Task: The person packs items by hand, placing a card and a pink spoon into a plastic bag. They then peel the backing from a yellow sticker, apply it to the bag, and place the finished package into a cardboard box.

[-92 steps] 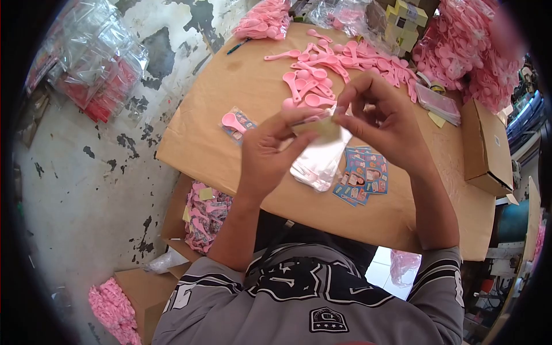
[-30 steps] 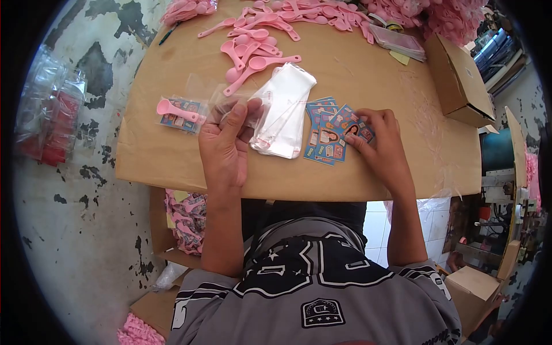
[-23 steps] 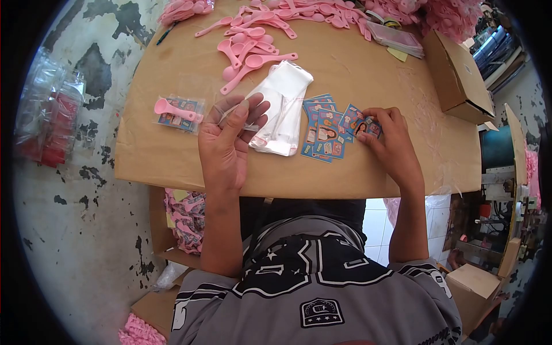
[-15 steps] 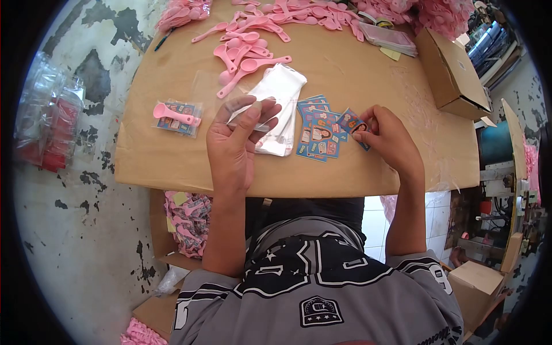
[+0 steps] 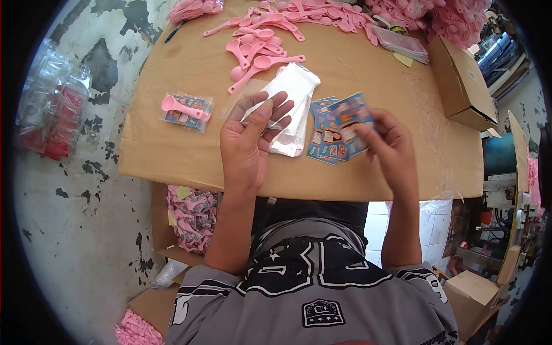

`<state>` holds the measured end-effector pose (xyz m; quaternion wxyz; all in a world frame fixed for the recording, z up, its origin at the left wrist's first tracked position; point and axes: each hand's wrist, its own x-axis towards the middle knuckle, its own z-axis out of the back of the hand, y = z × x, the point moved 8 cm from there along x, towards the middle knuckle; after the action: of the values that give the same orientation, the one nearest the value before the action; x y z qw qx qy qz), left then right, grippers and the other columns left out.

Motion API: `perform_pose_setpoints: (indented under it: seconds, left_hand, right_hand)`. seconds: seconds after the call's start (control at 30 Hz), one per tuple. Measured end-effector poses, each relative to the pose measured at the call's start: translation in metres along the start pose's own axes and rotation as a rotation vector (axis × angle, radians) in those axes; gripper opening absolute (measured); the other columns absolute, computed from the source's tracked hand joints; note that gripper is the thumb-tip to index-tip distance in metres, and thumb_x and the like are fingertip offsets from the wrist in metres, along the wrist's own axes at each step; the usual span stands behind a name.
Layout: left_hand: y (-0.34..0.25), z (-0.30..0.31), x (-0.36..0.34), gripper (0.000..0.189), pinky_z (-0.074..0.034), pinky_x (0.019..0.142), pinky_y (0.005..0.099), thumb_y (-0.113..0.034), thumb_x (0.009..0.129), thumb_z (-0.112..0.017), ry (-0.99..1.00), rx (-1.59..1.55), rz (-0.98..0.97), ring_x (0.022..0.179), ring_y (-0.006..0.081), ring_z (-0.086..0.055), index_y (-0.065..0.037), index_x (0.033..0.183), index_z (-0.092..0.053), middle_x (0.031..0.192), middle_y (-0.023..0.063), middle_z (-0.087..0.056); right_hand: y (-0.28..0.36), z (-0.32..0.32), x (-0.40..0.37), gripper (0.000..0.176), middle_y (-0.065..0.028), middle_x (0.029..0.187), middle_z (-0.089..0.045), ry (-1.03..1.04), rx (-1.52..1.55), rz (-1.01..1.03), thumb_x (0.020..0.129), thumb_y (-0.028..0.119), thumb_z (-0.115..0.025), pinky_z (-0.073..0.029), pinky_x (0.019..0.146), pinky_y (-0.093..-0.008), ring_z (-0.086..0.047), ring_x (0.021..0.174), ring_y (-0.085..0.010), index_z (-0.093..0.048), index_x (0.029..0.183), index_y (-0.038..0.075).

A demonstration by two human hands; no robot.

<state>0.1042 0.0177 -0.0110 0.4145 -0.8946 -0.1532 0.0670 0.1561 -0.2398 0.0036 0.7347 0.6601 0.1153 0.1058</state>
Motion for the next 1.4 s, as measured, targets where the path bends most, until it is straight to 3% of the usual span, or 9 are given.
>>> perform_pose_setpoints:
  seconds: [0.2,0.3,0.47,0.6,0.77,0.97,1.07,1.17,1.4]
  left_hand:
    - [0.010,-0.007,-0.002,0.032,-0.063,0.095,0.0399,-0.011,0.104,-0.068,0.025,0.022,0.031,0.114,0.0331,-0.073,0.005,0.129,-0.057,0.124,0.0281,-0.071]
    - [0.012,-0.008,-0.003,0.032,-0.063,0.094,0.0397,-0.011,0.104,-0.068,0.023,0.025,0.032,0.113,0.0309,-0.074,0.005,0.129,-0.057,0.125,0.0285,-0.071]
    - [0.013,-0.009,-0.003,0.033,-0.064,0.090,0.0366,-0.009,0.103,-0.069,0.039,-0.002,0.029,0.107,0.0258,-0.075,0.005,0.130,-0.058,0.122,0.0275,-0.072]
    - [0.018,-0.015,-0.006,0.030,-0.064,0.083,0.0321,-0.008,0.102,-0.070,0.077,-0.018,0.069,0.098,0.0204,-0.076,0.005,0.128,-0.060,0.113,0.0221,-0.076]
    - [0.016,-0.015,-0.006,0.028,-0.062,0.080,0.0290,-0.009,0.101,-0.072,0.052,0.035,0.046,0.090,0.0158,-0.076,0.005,0.124,-0.063,0.104,0.0157,-0.078]
    - [0.028,-0.027,-0.013,0.026,-0.058,0.081,0.0258,-0.011,0.100,-0.074,0.134,0.064,0.074,0.091,0.0101,-0.073,0.000,0.122,-0.067,0.106,0.0081,-0.077]
    - [0.030,-0.026,-0.016,0.027,-0.055,0.084,0.0239,-0.012,0.101,-0.074,0.133,0.106,0.014,0.095,0.0086,-0.070,-0.001,0.125,-0.068,0.109,0.0052,-0.076]
    - [0.026,-0.029,-0.018,0.034,-0.056,0.098,0.0325,-0.006,0.102,-0.069,0.157,0.112,0.026,0.114,0.0157,-0.069,0.003,0.134,-0.063,0.126,0.0123,-0.072]
    - [0.007,-0.034,-0.016,0.052,-0.053,0.111,0.0422,-0.006,0.107,-0.056,0.128,-0.092,-0.047,0.139,0.0293,-0.057,-0.001,0.157,-0.043,0.151,0.0229,-0.056]
  right_hand:
    - [0.008,-0.057,0.001,0.027,-0.0040,0.101,-0.075,0.121,0.233,0.030,0.105,0.016,-0.068,-0.054,0.064,-0.0220,-0.067,0.084,-0.0058,-0.065,0.124,-0.002]
    - [0.011,-0.061,0.004,0.027,-0.0038,0.100,-0.075,0.023,0.227,0.075,0.105,0.016,-0.068,-0.055,0.064,-0.0221,-0.067,0.084,-0.0060,-0.066,0.125,-0.002]
    - [0.006,-0.061,-0.002,0.026,-0.0045,0.101,-0.075,0.131,0.052,-0.019,0.104,0.015,-0.069,-0.056,0.064,-0.0223,-0.066,0.080,-0.0056,-0.067,0.124,-0.001]
    - [0.002,-0.060,0.000,0.029,-0.0044,0.098,-0.074,0.204,0.116,-0.056,0.103,0.015,-0.071,-0.056,0.065,-0.0221,-0.065,0.074,-0.0062,-0.066,0.126,-0.002]
    - [-0.002,-0.053,0.003,0.026,-0.0030,0.093,-0.070,0.087,0.257,-0.035,0.100,0.013,-0.074,-0.055,0.067,-0.0223,-0.067,0.076,-0.0076,-0.064,0.119,-0.002]
    - [0.004,-0.062,0.004,0.019,-0.0019,0.095,-0.070,0.084,0.301,0.059,0.100,0.010,-0.073,-0.056,0.073,-0.0239,-0.067,0.081,-0.0080,-0.063,0.113,0.001]
    - [0.002,-0.072,0.004,0.017,-0.0017,0.096,-0.070,0.009,0.368,0.095,0.100,0.010,-0.073,-0.056,0.073,-0.0242,-0.067,0.082,-0.0080,-0.065,0.112,0.001]
    - [0.003,-0.081,0.003,0.017,-0.0023,0.095,-0.070,0.006,0.351,0.079,0.101,0.010,-0.072,-0.056,0.073,-0.0242,-0.068,0.082,-0.0084,-0.065,0.112,0.001]
    - [-0.007,-0.090,-0.004,0.015,-0.0019,0.079,-0.069,0.057,0.380,0.014,0.102,0.012,-0.071,-0.054,0.065,-0.0224,-0.067,0.068,-0.0084,-0.065,0.111,0.002]
